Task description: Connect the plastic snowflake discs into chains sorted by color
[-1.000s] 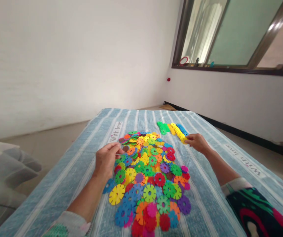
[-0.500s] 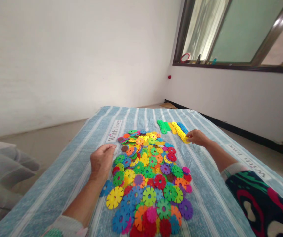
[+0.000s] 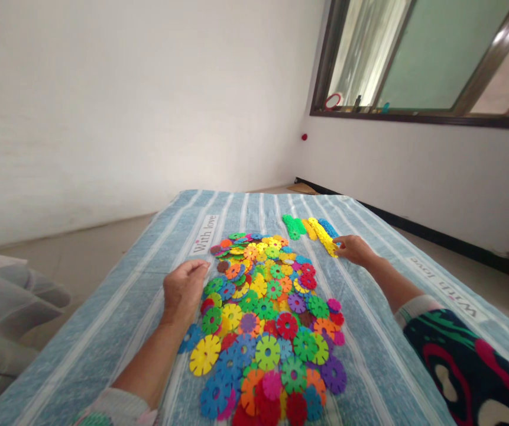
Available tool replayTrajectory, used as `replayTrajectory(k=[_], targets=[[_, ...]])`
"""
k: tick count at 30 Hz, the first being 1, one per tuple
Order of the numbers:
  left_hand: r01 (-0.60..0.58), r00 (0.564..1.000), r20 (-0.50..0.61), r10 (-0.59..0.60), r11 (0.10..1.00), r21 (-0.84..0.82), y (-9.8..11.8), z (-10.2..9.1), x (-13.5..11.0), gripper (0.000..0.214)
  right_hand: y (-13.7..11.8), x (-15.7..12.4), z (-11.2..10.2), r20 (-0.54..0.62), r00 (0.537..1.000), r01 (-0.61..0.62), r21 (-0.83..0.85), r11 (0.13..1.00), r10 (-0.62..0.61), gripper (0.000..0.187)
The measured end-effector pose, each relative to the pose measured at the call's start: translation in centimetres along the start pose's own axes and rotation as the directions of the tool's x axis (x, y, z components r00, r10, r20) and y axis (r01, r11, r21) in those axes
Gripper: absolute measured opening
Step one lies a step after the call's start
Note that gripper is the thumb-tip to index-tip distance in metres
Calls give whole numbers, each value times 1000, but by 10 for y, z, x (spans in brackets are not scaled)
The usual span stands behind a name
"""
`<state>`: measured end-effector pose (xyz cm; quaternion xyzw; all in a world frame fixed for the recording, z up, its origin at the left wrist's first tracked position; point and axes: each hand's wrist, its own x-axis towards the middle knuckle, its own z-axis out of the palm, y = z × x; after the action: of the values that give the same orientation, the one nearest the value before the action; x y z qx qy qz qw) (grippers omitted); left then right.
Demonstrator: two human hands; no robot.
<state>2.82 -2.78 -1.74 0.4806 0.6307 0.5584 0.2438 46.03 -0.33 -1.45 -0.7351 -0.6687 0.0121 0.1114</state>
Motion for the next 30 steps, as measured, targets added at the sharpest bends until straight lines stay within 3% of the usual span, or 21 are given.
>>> replayTrajectory(k=[10,15,20,24,27,30], targets=[[-10,1000,10,9,1000,26,-3,1,1,19,-6,-14,1,-35,999,-42,-7,999,42,37],[6,1000,22,-6,1000,24,-5,2,0,21,-23,-33,0,-76,995,-66,-5,998,65,35],[1,998,58,0,1000,-17,-6,3,-3,22,-63,-64,2,-107,993,63,117,991,-51,29],[-24,997,78,25,1000,-12,-6,4,-7,23,-108,-92,6,-82,972,232,238,943,-219,22],[-44,995,92,44,999,-8,-7,6,-9,22,-136,-109,7,-100,943,332,220,917,-318,20],[-54,993,102,55,998,-11,-9,7,-11,22,-153,-120,6,-190,935,331,157,930,-300,19]])
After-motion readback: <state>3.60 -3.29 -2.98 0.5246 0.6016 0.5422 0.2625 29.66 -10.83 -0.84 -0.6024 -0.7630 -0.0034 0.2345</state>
